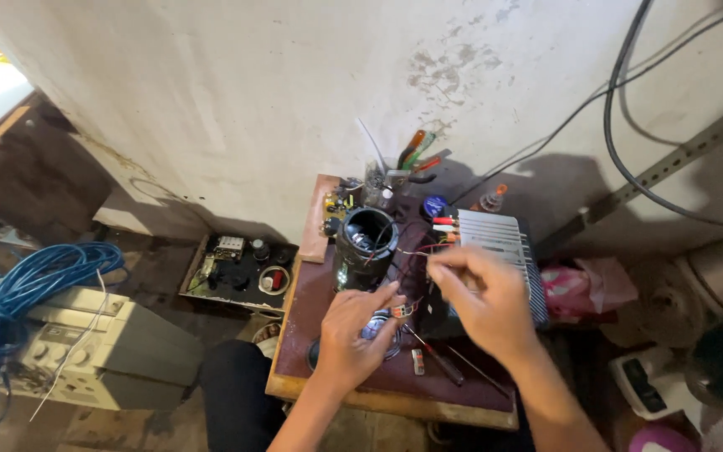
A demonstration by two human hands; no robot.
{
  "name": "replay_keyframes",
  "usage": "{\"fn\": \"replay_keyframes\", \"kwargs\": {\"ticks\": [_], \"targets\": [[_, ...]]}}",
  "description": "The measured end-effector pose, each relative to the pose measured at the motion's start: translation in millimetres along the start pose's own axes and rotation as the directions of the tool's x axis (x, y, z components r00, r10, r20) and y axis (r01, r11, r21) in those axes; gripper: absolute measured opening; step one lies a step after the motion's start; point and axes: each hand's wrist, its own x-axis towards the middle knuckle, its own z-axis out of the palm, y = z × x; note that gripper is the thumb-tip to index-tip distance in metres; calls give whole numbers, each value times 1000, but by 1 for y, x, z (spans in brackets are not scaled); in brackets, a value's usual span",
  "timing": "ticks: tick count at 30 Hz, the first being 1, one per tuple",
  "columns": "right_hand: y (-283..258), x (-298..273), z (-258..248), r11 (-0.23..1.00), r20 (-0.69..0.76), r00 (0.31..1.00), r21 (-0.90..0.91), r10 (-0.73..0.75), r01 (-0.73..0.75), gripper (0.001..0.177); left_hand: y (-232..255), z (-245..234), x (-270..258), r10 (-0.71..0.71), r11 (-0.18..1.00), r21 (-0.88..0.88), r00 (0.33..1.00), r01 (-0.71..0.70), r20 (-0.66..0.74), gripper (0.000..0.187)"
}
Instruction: The person is soldering wires to a small electronic component, likely a fuse, using a soldering iron. They hold the component and wires with one hand while applying the soldering iron with the other, working at a cluttered table with various electronic parts and tools.
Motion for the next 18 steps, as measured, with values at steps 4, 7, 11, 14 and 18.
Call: {"fn": "replay_keyframes", "kwargs": {"ticks": [4, 7, 11, 14, 18], "targets": [[25, -54, 19, 953, -109, 951, 120, 290, -277, 13, 8, 0, 10, 14, 1000, -8, 999, -13, 39, 50], [33, -73, 34, 831, -109, 870, 373, 481, -412, 27, 10, 2, 12, 29, 999, 27, 993, -32, 113, 47], [39, -82, 49, 791, -38, 875, 448, 483, -417, 37, 15, 3, 15, 47, 996, 65, 990, -56, 130, 45], [41, -83, 57, 768, -19, 884, 504, 466, -394, 39, 19, 0, 18, 60, 994, 82, 989, -71, 134, 42], [52, -81, 64, 674, -15, 866, 635, 499, -377, 49, 16, 0, 15, 76, 989, 119, 987, -93, 141, 36]]}}
